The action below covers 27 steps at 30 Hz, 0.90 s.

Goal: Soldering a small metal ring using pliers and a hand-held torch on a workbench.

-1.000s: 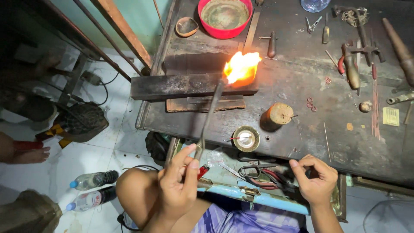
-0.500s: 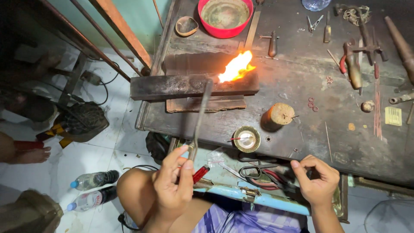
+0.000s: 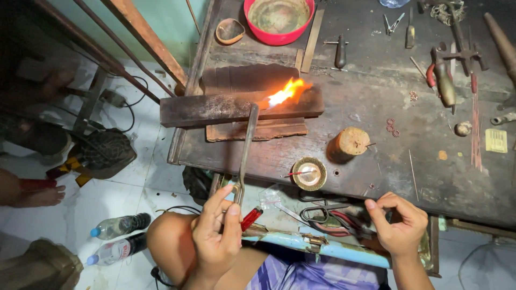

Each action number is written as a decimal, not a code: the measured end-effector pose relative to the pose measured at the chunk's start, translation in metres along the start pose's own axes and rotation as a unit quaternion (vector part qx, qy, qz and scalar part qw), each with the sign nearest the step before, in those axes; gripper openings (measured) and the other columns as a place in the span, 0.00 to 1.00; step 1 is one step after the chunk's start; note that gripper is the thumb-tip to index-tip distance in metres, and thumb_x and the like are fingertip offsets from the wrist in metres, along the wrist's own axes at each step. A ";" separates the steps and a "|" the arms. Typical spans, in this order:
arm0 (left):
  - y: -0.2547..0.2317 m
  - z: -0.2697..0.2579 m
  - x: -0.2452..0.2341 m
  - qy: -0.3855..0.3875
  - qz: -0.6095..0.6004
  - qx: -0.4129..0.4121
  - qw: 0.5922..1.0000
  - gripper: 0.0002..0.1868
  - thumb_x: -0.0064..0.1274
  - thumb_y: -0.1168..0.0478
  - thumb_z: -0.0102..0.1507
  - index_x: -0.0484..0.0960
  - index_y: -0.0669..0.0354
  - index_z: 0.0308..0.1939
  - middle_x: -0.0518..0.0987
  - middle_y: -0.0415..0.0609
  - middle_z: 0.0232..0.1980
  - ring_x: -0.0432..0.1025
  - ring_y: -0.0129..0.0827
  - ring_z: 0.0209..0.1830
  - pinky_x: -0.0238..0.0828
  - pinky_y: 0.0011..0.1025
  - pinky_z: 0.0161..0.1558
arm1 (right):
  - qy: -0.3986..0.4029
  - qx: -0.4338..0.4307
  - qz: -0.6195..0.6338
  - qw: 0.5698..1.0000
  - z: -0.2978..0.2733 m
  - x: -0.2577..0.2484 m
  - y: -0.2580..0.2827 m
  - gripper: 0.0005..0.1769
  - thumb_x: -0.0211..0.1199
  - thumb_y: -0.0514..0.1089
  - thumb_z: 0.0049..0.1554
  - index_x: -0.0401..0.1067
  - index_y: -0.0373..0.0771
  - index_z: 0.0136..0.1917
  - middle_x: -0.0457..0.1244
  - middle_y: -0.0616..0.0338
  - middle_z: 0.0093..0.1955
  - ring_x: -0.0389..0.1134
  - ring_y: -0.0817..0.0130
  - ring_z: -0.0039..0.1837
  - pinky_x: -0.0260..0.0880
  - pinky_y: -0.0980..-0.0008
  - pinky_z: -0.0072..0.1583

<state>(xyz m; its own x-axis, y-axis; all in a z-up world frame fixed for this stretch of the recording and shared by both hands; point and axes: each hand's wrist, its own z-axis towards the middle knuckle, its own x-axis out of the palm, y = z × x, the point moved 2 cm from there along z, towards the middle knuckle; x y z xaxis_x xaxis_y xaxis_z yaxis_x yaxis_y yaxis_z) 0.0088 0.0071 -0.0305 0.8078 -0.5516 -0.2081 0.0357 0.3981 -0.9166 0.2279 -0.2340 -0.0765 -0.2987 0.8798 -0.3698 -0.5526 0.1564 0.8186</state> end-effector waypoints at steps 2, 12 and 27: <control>0.004 -0.005 0.001 0.001 -0.021 -0.017 1.000 0.19 0.46 0.66 0.69 0.73 0.66 0.64 0.75 0.47 0.25 0.65 0.21 0.15 0.62 0.20 0.21 | -0.001 -0.002 0.001 1.000 0.000 0.000 0.001 0.18 0.63 0.30 0.56 0.60 0.34 0.29 0.52 0.58 0.27 0.51 0.67 0.32 0.52 0.72 0.40; 0.009 -0.007 0.002 0.001 -0.047 -0.012 0.999 0.19 0.47 0.68 0.68 0.71 0.65 0.64 0.76 0.49 0.26 0.65 0.22 0.15 0.63 0.19 0.20 | 0.000 -0.007 0.000 1.000 -0.001 0.002 0.001 0.18 0.63 0.28 0.56 0.60 0.33 0.29 0.52 0.57 0.27 0.50 0.67 0.31 0.52 0.71 0.40; 0.008 -0.006 0.006 0.008 0.004 0.012 1.000 0.18 0.49 0.67 0.67 0.74 0.66 0.62 0.78 0.48 0.28 0.69 0.23 0.18 0.68 0.20 0.25 | 0.000 -0.003 -0.008 1.000 -0.001 0.002 0.000 0.19 0.63 0.28 0.56 0.60 0.33 0.29 0.52 0.57 0.27 0.50 0.67 0.31 0.52 0.71 0.40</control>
<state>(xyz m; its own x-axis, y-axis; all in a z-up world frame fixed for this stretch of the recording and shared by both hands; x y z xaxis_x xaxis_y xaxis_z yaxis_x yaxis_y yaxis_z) 0.0104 0.0032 -0.0411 0.7981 -0.5605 -0.2211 0.0432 0.4192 -0.9068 0.2269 -0.2328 -0.0776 -0.2900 0.8775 -0.3820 -0.5612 0.1674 0.8106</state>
